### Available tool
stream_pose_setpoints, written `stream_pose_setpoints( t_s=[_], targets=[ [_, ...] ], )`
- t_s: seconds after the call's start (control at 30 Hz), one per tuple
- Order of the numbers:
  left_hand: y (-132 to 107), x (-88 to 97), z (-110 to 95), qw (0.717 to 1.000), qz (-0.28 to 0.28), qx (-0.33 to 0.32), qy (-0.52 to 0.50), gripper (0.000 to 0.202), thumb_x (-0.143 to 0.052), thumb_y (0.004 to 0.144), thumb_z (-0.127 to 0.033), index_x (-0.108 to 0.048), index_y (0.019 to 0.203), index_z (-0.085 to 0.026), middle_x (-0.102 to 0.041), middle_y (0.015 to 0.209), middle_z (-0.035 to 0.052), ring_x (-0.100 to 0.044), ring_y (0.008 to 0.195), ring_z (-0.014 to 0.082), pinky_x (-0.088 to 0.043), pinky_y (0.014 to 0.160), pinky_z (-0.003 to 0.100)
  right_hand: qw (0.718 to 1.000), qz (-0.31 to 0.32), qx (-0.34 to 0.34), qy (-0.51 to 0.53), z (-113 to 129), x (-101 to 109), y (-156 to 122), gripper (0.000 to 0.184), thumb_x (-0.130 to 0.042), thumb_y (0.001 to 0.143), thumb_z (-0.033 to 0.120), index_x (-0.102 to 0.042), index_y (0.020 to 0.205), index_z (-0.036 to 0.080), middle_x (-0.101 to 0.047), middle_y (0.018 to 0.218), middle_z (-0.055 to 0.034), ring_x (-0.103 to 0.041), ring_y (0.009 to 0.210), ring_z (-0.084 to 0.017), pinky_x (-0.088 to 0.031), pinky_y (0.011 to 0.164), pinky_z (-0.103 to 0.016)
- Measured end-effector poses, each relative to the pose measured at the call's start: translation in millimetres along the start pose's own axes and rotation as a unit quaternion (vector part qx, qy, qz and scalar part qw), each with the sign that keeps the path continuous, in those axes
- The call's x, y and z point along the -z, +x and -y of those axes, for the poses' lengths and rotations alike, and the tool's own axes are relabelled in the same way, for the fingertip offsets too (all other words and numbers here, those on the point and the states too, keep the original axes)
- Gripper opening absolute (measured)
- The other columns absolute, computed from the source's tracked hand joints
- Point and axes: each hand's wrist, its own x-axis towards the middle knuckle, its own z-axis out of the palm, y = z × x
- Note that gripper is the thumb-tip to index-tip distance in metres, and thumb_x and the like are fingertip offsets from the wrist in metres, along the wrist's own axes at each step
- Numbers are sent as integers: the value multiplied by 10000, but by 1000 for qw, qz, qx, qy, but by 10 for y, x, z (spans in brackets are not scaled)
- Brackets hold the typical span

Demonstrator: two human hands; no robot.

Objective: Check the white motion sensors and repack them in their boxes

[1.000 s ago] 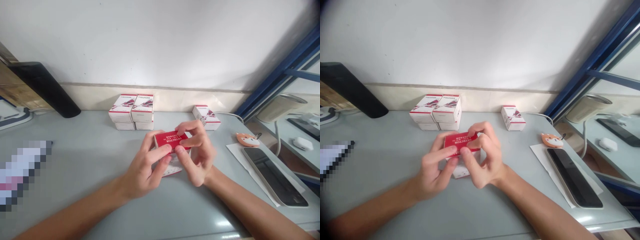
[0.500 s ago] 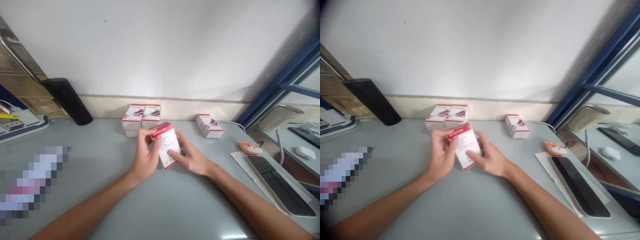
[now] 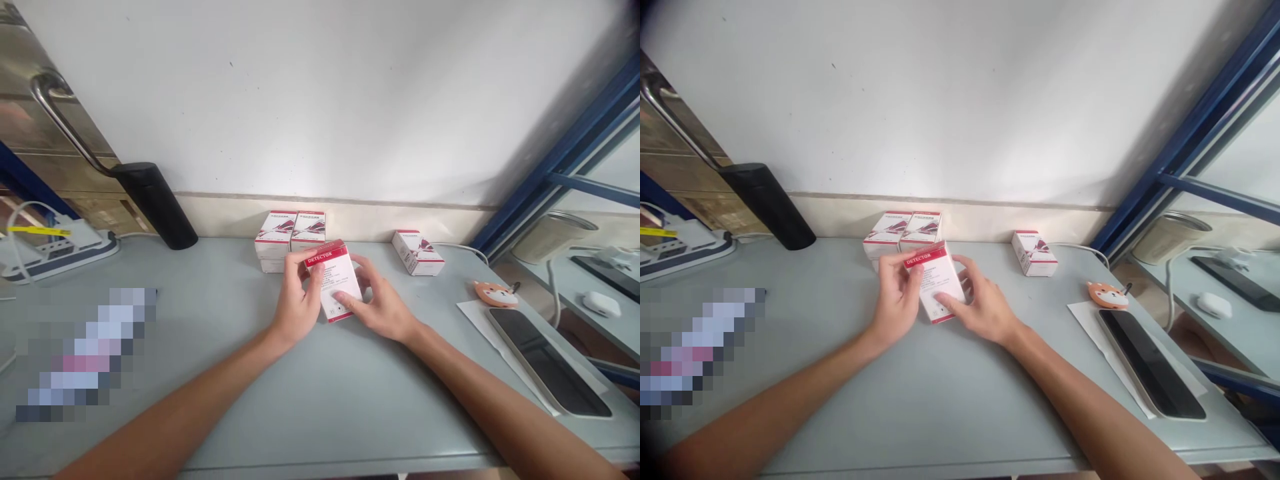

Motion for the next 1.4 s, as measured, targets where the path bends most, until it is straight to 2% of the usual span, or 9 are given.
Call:
stream_pose_setpoints(
  t_s=[0.13, 0.3, 0.43, 0.57, 0.83, 1.0, 1.2, 1.3, 1.4],
  targets=[
    [32, 39, -109, 999, -1, -18, 28, 247, -525, 1090, -349, -490, 1317, -260, -629, 1356, 116, -651, 1251, 219, -552, 1042, 405, 994, -81, 44, -67, -17, -10, -5, 708, -754, 933, 506, -423, 1531, 321, -733, 1128, -61, -685, 897, -244, -577, 795, -412],
    [45, 74, -311, 991, 30, -84, 104, 387, -606, 1029, -271, -511, 1403, -251, -526, 1555, 159, -459, 1514, 306, -374, 1247, 556, 965, -173, 138, -139, -94, 41, 37, 593, -778, 926, 456, -526, 1431, 273, -681, 1236, -123, -646, 1036, -299, -559, 844, -454],
    [12, 49, -313, 978, 94, -84, 167, 538, -681, 989, -323, -488, 1489, -282, -500, 1589, 153, -430, 1532, 340, -361, 1250, 577, 965, -156, 157, -144, -116, 49, 41, 468, -761, 943, 355, -591, 1372, 275, -662, 1182, -101, -634, 987, -261, -557, 819, -424],
    [13, 43, -221, 983, 88, -7, 162, 524, -626, 1034, -355, -460, 1529, -308, -569, 1527, 127, -534, 1426, 297, -426, 1191, 513, 967, -150, 150, -144, -117, 34, 26, 475, -779, 932, 394, -627, 1362, 265, -638, 1101, -89, -629, 945, -246, -565, 783, -406],
    [160, 130, -289, 991, 90, 68, 70, 441, -739, 936, -469, -586, 1298, -267, -645, 1163, 65, -643, 963, 199, -556, 749, 292, 965, -127, 204, -108, -30, 28, -23, 529, -795, 909, 445, -629, 1370, 247, -615, 915, -28, -579, 707, -165, -511, 602, -318],
    [119, 101, -208, 968, 164, 191, -23, 494, -675, 974, -533, -544, 1372, -270, -669, 1078, 54, -670, 960, 214, -574, 792, 312, 959, -138, 213, -124, -52, 51, -51, 515, -783, 896, 402, -631, 1358, 230, -600, 953, -48, -591, 763, -195, -523, 653, -355],
    [36, 64, -104, 958, 177, 221, -36, 418, -629, 1003, -540, -544, 1291, -250, -661, 1092, 50, -660, 961, 204, -569, 837, 316, 973, -96, 180, -106, -133, 71, -60, 500, -759, 905, 396, -611, 1349, 221, -557, 971, -51, -582, 794, -211, -526, 681, -377],
    [75, 77, -133, 961, 155, 226, -36, 345, -639, 994, -535, -576, 1176, -248, -657, 1024, 28, -654, 939, 200, -562, 816, 304, 976, -78, 173, -104, -117, 86, -37, 574, -760, 919, 436, -555, 1417, 238, -572, 1018, -66, -592, 841, -227, -543, 710, -391],
    [152, 102, -192, 973, 80, 216, -23, 326, -636, 989, -546, -608, 1120, -249, -681, 1011, 30, -660, 977, 217, -558, 853, 321, 975, -106, 174, -82, -68, 128, -12, 726, -792, 900, 457, -449, 1509, 260, -608, 1123, -93, -617, 933, -255, -576, 791, -435]
  ],
)
